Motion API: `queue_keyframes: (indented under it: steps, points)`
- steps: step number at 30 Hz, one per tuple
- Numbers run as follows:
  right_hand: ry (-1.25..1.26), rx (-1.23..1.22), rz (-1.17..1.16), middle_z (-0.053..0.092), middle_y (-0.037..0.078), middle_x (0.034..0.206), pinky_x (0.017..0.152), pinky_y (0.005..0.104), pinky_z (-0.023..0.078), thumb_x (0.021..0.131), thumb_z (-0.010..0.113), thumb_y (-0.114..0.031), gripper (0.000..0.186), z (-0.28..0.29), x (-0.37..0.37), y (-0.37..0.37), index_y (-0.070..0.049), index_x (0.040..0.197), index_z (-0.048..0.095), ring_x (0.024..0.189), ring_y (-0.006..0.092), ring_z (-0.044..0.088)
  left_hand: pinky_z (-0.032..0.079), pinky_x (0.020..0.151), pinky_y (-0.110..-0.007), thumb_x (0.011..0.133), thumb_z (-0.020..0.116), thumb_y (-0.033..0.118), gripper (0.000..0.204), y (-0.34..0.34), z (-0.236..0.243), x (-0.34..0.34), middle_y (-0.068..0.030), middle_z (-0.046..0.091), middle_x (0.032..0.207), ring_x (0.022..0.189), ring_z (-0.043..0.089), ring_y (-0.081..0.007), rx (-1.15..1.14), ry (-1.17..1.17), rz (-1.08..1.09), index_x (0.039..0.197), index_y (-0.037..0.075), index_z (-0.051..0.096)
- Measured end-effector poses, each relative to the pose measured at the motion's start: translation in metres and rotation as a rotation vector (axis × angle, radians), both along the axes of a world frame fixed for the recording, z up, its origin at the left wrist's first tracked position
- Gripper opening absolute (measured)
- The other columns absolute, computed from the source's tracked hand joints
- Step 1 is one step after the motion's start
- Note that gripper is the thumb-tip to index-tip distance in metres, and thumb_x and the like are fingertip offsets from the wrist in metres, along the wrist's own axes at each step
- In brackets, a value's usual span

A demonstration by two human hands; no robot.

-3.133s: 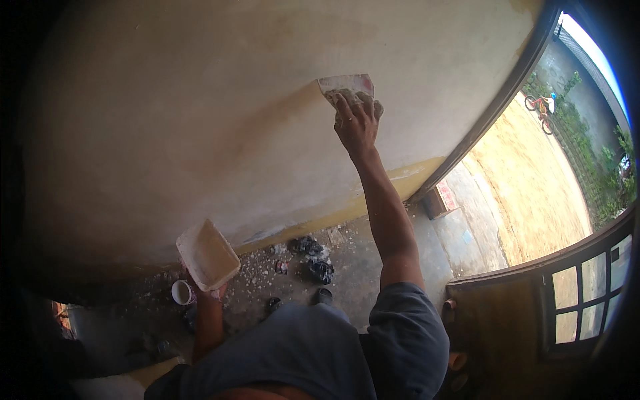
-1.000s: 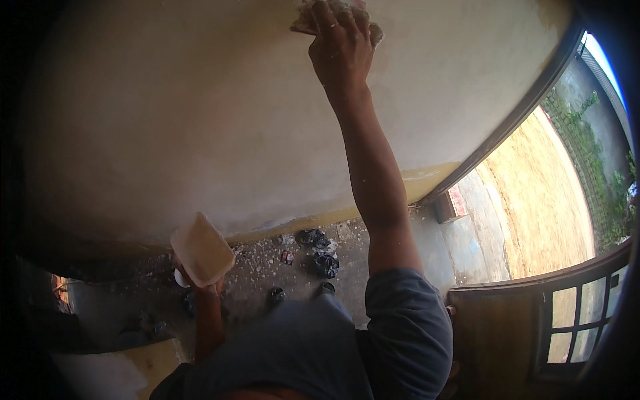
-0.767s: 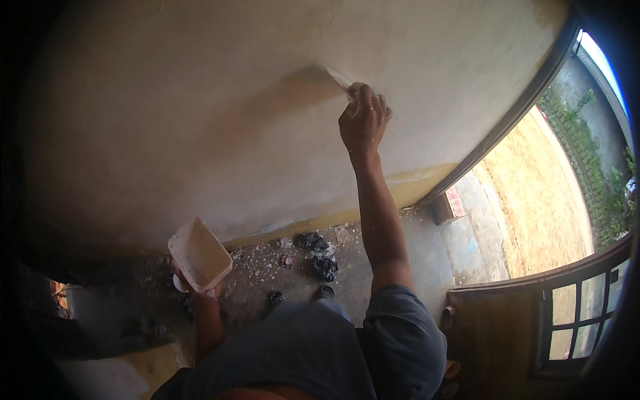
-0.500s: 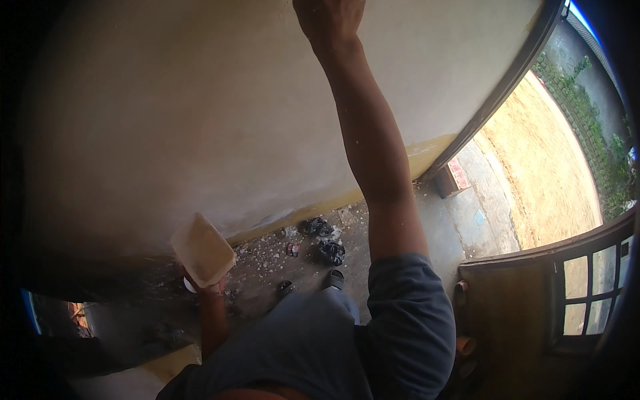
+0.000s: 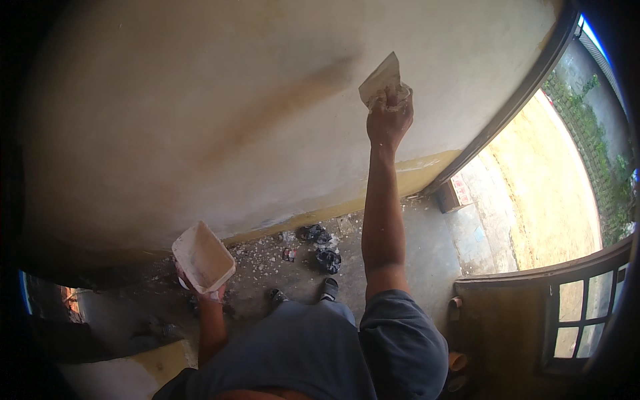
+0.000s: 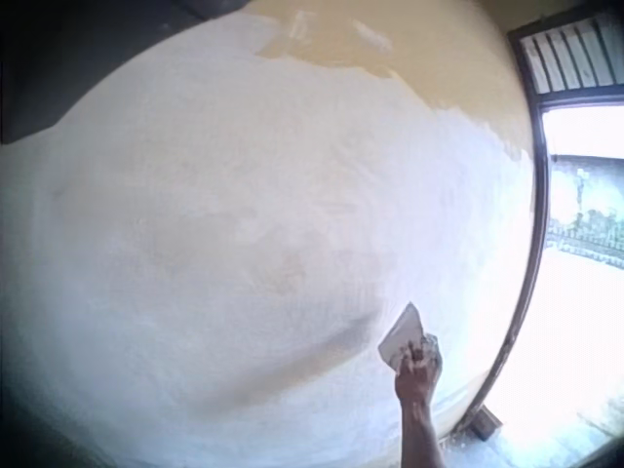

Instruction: The person applies plaster to an interior wall using a putty knife and a plastic container.

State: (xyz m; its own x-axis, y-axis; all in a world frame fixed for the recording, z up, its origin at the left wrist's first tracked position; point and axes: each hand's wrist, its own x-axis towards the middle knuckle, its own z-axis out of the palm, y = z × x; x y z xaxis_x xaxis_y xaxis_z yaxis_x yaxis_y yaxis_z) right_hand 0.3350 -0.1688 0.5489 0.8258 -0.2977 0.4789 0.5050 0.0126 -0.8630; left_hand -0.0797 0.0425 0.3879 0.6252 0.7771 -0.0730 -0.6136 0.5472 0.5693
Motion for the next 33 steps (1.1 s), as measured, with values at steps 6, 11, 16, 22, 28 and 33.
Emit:
queue_keyframes:
  steps: [6, 11, 16, 22, 28, 33]
  points:
    - [0.078, -0.341, -0.128, 0.068, 0.015, 0.085, 0.077, 0.0493, 0.049, 0.079, 0.055, -0.008, 0.021, 0.037, -0.027, 0.053, -0.010, 0.099, 0.055, 0.085, 0.0403, 0.065, 0.042, 0.105, -0.053, 0.087, 0.054, 0.063, 0.074, 0.011, 0.003, -0.014, -0.0070, 0.045, 0.144, 0.130, 0.047, -0.0319, -0.071, -0.022, 0.011, 0.145, 0.022, 0.039]
    - [-0.161, -0.430, -0.085, 0.067, 0.017, 0.090, 0.068, 0.0484, 0.052, 0.080, 0.061, -0.008, 0.023, 0.047, -0.102, 0.150, -0.007, 0.102, 0.055, 0.086, 0.0385, 0.065, 0.050, 0.096, -0.049, 0.089, 0.051, 0.060, 0.067, 0.034, 0.010, -0.036, -0.0068, 0.053, 0.135, 0.120, 0.056, -0.0297, -0.131, -0.008, 0.097, 0.141, 0.018, 0.044]
    - [-0.439, -0.640, 0.099, 0.064, 0.015, 0.100, 0.075, 0.0514, 0.048, 0.078, 0.064, -0.007, 0.033, 0.028, -0.173, 0.231, -0.010, 0.110, 0.056, 0.089, 0.0392, 0.061, 0.054, 0.092, -0.046, 0.090, 0.052, 0.060, 0.067, 0.066, 0.011, -0.058, -0.0065, 0.055, 0.133, 0.115, 0.059, -0.0290, -0.010, -0.027, 0.017, 0.141, 0.017, 0.043]
    - [-1.185, -0.615, -0.191, 0.052, 0.006, 0.129, 0.081, 0.0534, 0.048, 0.087, 0.067, -0.033, 0.049, 0.072, -0.200, 0.297, -0.025, 0.132, 0.050, 0.107, 0.0314, 0.056, 0.054, 0.092, -0.046, 0.091, 0.049, 0.062, 0.067, 0.097, 0.011, -0.083, -0.0070, 0.056, 0.131, 0.115, 0.059, -0.0288, -0.096, -0.086, 0.028, 0.140, 0.018, 0.043]
    - [-1.062, -0.950, 0.299, 0.056, 0.015, 0.126, 0.094, 0.0555, 0.044, 0.090, 0.061, -0.018, 0.041, 0.001, -0.223, 0.308, -0.012, 0.129, 0.052, 0.115, 0.0382, 0.056, 0.054, 0.092, -0.050, 0.092, 0.051, 0.052, 0.058, 0.123, -0.009, -0.104, -0.0091, 0.058, 0.128, 0.115, 0.060, -0.0308, -0.209, -0.247, -0.054, 0.138, 0.017, 0.047]
    - [-0.221, 0.021, 0.027, 0.047, 0.022, 0.111, 0.089, 0.0478, 0.042, 0.090, 0.045, 0.002, 0.032, 0.069, -0.191, 0.265, 0.006, 0.121, 0.040, 0.103, 0.0372, 0.049, 0.053, 0.093, -0.050, 0.091, 0.052, 0.052, 0.060, 0.125, -0.011, -0.102, -0.0099, 0.057, 0.129, 0.114, 0.060, -0.0309, -0.163, -0.243, -0.007, 0.138, 0.016, 0.046]
